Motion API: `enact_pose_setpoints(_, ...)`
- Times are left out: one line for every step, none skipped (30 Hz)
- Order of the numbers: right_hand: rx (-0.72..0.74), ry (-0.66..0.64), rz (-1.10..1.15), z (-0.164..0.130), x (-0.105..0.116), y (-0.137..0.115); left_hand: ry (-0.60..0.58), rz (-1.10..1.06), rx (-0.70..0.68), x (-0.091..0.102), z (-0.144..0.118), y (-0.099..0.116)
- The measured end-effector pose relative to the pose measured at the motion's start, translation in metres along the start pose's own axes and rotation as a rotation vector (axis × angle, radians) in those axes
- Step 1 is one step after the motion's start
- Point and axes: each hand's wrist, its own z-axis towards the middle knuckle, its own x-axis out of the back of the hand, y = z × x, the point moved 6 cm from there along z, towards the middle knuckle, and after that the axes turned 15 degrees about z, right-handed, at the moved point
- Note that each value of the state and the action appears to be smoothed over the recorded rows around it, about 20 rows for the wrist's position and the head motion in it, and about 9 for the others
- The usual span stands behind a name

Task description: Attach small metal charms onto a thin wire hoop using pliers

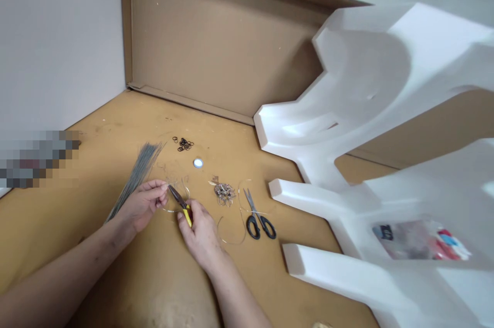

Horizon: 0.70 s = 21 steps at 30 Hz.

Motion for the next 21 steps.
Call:
enact_pose_setpoints(0.000,-0.003,0.003,0.0000,-0.0004,-0.0002,-0.003,0.004,-0.007,0.0000,0.0002,-0.0001)
enact_pose_setpoints(-0.001,-0.007,0.006,-0.0001,-0.0006,-0.0004,-0.010,0.007,-0.017,-0.0002,0.0004,0.0000)
enact_pose_setpoints(-0.002,-0.011,0.007,-0.0003,-0.0009,-0.0004,-0.017,0.009,-0.027,-0.0005,0.0006,0.0001)
enact_pose_setpoints(-0.003,-0.014,0.007,-0.0005,-0.0010,-0.0004,-0.023,0.009,-0.036,-0.0007,0.0008,0.0002)
enact_pose_setpoints(-0.002,-0.016,0.006,-0.0008,-0.0012,-0.0003,-0.025,0.009,-0.043,-0.0009,0.0009,0.0003)
enact_pose_setpoints(0.000,-0.017,0.002,-0.0011,-0.0014,-0.0002,-0.025,0.009,-0.045,-0.0009,0.0010,0.0002)
enact_pose_setpoints(0.003,-0.015,-0.004,-0.0014,-0.0016,-0.0001,-0.022,0.009,-0.047,-0.0008,0.0010,0.0002)
enact_pose_setpoints(0.007,-0.014,-0.012,-0.0018,-0.0018,0.0000,-0.019,0.007,-0.050,-0.0008,0.0010,0.0003)
enact_pose_setpoints(0.011,-0.015,-0.021,-0.0021,-0.0022,-0.0001,-0.015,0.005,-0.054,-0.0007,0.0010,0.0004)
enact_pose_setpoints(0.014,-0.016,-0.031,-0.0023,-0.0026,-0.0003,-0.012,0.003,-0.058,-0.0006,0.0009,0.0005)
enact_pose_setpoints(0.015,-0.017,-0.043,-0.0026,-0.0029,-0.0006,-0.010,0.003,-0.062,-0.0006,0.0008,0.0005)
enact_pose_setpoints(0.013,-0.018,-0.055,-0.0027,-0.0031,-0.0010,-0.009,0.005,-0.067,-0.0004,0.0008,0.0004)
enact_pose_setpoints(0.008,-0.020,-0.069,-0.0029,-0.0032,-0.0014,-0.009,0.009,-0.071,-0.0002,0.0008,0.0002)
enact_pose_setpoints(0.002,-0.023,-0.081,-0.0030,-0.0033,-0.0019,-0.009,0.014,-0.076,0.0000,0.0008,0.0000)
enact_pose_setpoints(-0.004,-0.025,-0.091,-0.0032,-0.0032,-0.0025,-0.009,0.018,-0.083,0.0002,0.0008,0.0000)
enact_pose_setpoints(-0.009,-0.028,-0.097,-0.0033,-0.0030,-0.0032,-0.008,0.021,-0.090,0.0004,0.0007,-0.0001)
enact_pose_setpoints(-0.010,-0.031,-0.097,-0.0035,-0.0029,-0.0039,-0.006,0.022,-0.096,0.0007,0.0006,0.0000)
enact_pose_setpoints(-0.010,-0.033,-0.093,-0.0037,-0.0029,-0.0046,-0.003,0.023,-0.101,0.0009,0.0003,0.0000)
enact_pose_setpoints(-0.009,-0.036,-0.086,-0.0038,-0.0029,-0.0053,-0.001,0.024,-0.104,0.0009,0.0000,0.0001)
enact_pose_setpoints(-0.008,-0.039,-0.079,-0.0040,-0.0031,-0.0057,0.000,0.027,-0.105,0.0007,-0.0003,0.0003)
enact_pose_setpoints(-0.009,-0.043,-0.073,-0.0042,-0.0034,-0.0060,-0.001,0.030,-0.105,0.0004,-0.0007,0.0005)
